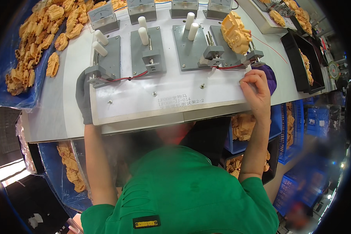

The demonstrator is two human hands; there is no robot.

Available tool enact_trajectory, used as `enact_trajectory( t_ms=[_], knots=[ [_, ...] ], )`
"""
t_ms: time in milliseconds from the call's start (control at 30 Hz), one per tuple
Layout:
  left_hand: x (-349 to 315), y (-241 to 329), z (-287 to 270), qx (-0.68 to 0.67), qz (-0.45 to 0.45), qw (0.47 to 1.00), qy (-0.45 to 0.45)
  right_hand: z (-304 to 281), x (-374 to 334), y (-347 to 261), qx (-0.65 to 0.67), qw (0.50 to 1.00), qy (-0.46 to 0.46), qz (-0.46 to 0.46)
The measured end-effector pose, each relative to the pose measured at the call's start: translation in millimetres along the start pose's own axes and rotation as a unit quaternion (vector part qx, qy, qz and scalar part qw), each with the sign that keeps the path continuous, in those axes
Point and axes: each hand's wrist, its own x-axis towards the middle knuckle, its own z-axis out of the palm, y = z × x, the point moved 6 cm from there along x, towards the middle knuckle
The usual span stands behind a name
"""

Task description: Testing and assembling yellow molded plastic toy components using a testing jig on a factory production line.

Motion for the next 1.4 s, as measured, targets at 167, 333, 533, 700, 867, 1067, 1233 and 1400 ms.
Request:
enact_trajectory(
  t_ms=[167, 333, 533, 700, 867, 1067, 1233, 1400],
  knots=[
    [2.2, -9.2, -7.4, 0.011, -0.008, 1.0, 0.016, 0.0, -0.2, -0.5, -0.015, 1.0, -0.006, -0.003],
    [-0.6, -0.8, -1.6, 0.001, 0.007, 1.0, 0.002, -2.6, -1.0, 2.4, -0.009, 1.0, 0.007, -0.007],
    [0.6, -2.8, -4.1, 0.022, 0.008, 1.0, 0.005, -1.9, -0.3, 3.4, -0.006, 1.0, 0.01, -0.015],
    [2.3, -5.1, -6.1, 0.047, 0.014, 0.999, 0.006, -2.6, -2.6, 6.0, 0.014, 0.999, 0.015, -0.029],
    [3.0, -9.6, -7.9, 0.021, 0.005, 1.0, -0.003, -1.6, -3.4, 5.8, 0.023, 0.999, 0.018, -0.024],
    [2.5, -9.1, -8.1, 0.024, 0.012, 1.0, 0.0, -1.1, -2.6, 3.9, 0.019, 1.0, 0.019, -0.013],
    [3.6, -8.0, -7.1, 0.036, 0.009, 0.999, -0.003, -1.6, -2.1, 3.4, 0.01, 1.0, 0.018, -0.015],
    [0.1, -3.2, -2.7, 0.016, 0.01, 1.0, -0.001, -1.7, -2.3, 0.3, 0.004, 1.0, 0.022, -0.018]
  ],
)
